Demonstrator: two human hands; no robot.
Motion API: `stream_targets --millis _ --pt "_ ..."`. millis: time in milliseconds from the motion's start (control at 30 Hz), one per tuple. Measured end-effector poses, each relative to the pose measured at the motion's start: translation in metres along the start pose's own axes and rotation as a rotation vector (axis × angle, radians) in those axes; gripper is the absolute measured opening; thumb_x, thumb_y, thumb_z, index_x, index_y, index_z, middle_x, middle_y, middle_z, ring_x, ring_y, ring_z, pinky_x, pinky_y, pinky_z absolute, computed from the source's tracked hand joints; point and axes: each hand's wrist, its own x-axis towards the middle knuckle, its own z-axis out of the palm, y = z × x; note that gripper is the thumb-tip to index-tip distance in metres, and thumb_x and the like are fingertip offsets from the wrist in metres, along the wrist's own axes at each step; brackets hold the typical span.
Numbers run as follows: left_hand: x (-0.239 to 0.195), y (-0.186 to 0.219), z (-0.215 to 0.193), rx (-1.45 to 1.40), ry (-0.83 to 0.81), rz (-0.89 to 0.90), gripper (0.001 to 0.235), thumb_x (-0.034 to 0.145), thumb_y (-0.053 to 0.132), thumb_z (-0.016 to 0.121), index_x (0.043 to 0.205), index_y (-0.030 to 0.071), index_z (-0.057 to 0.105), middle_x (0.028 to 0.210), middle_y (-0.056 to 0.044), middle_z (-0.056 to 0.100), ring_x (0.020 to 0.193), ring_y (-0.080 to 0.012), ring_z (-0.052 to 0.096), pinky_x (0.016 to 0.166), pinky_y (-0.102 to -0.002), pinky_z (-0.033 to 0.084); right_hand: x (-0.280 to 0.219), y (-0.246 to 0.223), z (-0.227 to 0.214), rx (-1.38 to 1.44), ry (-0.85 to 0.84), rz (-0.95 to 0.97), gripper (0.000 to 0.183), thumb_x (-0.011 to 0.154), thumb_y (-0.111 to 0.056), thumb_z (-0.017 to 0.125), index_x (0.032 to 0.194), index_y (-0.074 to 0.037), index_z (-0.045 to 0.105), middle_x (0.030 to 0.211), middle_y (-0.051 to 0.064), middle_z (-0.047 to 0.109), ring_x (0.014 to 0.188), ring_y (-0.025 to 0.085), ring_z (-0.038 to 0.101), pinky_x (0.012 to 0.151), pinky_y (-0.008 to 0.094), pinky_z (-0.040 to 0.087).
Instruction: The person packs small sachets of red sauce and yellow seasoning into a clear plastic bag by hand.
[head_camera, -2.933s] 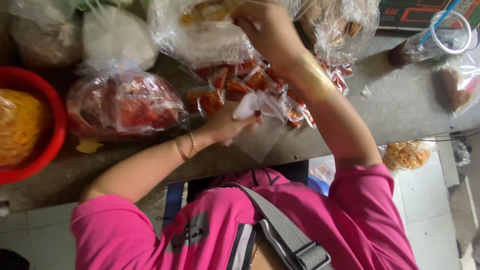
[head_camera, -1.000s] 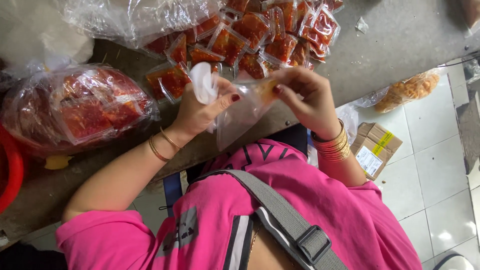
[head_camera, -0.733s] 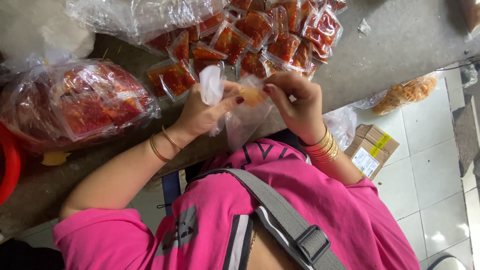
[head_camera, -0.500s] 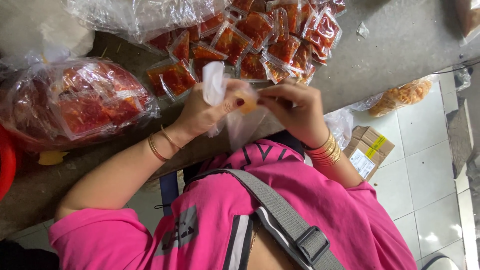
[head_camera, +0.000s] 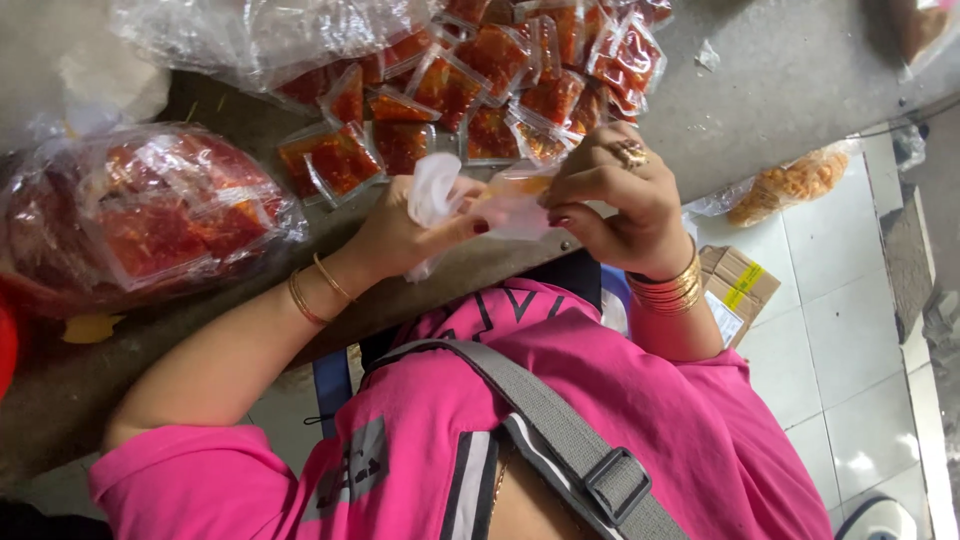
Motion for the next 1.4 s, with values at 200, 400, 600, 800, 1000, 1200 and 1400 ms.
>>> stream_targets --millis 200,400,600,800,1000,1200,1400 --pt "0.017 -0.023 -0.003 0.031 -0.071 0.065 0.028 0.090 0.024 0.085 0.106 0.003 0.074 0.085 -0.013 0.074 0.079 -0.0159 0.068 0.078 -0.032 0.055 -0.003 -0.012 -0.019 -0.067 -0.036 -0.001 0.020 0.105 -0.015 0.062 0.093 0.000 0.069 0.100 0.021 0.070 0.085 0.039 0.069 0.077 0.048 0.053" --pt "0.033 0.004 0.015 -0.011 -0.141 0.139 0.032 0.099 0.026 0.073 0.114 -0.003 0.072 0.090 -0.022 0.075 0.082 -0.0304 0.075 0.081 -0.044 0.059 -0.002 -0.019 -0.015 -0.116 0.066 0.070 0.021 0.108 -0.013 0.056 0.093 0.000 0.065 0.092 0.020 0.069 0.075 0.042 0.063 0.072 0.051 0.051" --pt "-0.001 -0.063 0.005 0.586 0.048 0.736 0.027 0.093 0.026 0.082 0.107 0.005 0.071 0.099 -0.028 0.059 0.082 -0.0450 0.063 0.077 -0.050 0.051 -0.012 0.006 -0.001 -0.091 0.142 -0.043 0.024 0.108 -0.011 0.053 0.093 -0.002 0.070 0.069 0.011 0.057 0.055 0.032 0.054 0.056 0.045 0.045" --pt "0.010 -0.032 0.002 0.265 0.086 0.203 0.016 0.098 0.020 0.073 0.090 0.006 0.075 0.076 -0.009 0.069 0.074 -0.0158 0.067 0.080 -0.035 0.055 -0.020 -0.004 0.014 -0.334 0.115 -0.055 0.023 0.106 -0.027 0.059 0.092 -0.011 0.069 0.075 0.007 0.054 0.072 0.033 0.061 0.071 0.047 0.049" --pt "0.009 -0.003 0.009 0.557 0.023 0.108 0.032 0.106 0.035 0.052 0.104 0.013 0.074 0.056 0.002 0.057 0.057 -0.0169 0.054 0.078 -0.035 0.042 -0.039 -0.009 0.010 -0.091 0.066 0.179 0.023 0.108 -0.029 0.048 0.101 -0.012 0.062 0.089 0.004 0.063 0.082 0.031 0.060 0.082 0.042 0.047" --pt "0.001 -0.013 0.005 0.352 -0.039 -0.096 0.036 0.098 0.044 0.060 0.104 0.010 0.068 0.076 -0.002 0.054 0.069 -0.0156 0.054 0.067 -0.029 0.044 -0.052 0.002 0.026 -0.066 0.019 0.198 0.025 0.109 -0.029 0.044 0.107 -0.007 0.055 0.090 0.005 0.071 0.072 0.031 0.063 0.077 0.039 0.049" --pt "0.009 0.021 0.024 0.060 -0.006 -0.136 0.036 0.102 0.041 0.058 0.109 0.010 0.076 0.060 0.002 0.053 0.050 -0.0070 0.045 0.050 -0.021 0.036 -0.046 -0.017 0.015 -0.135 -0.030 0.465 0.036 0.094 -0.048 0.069 0.111 -0.019 0.056 0.072 0.000 0.065 0.060 0.021 0.063 0.057 0.033 0.047"
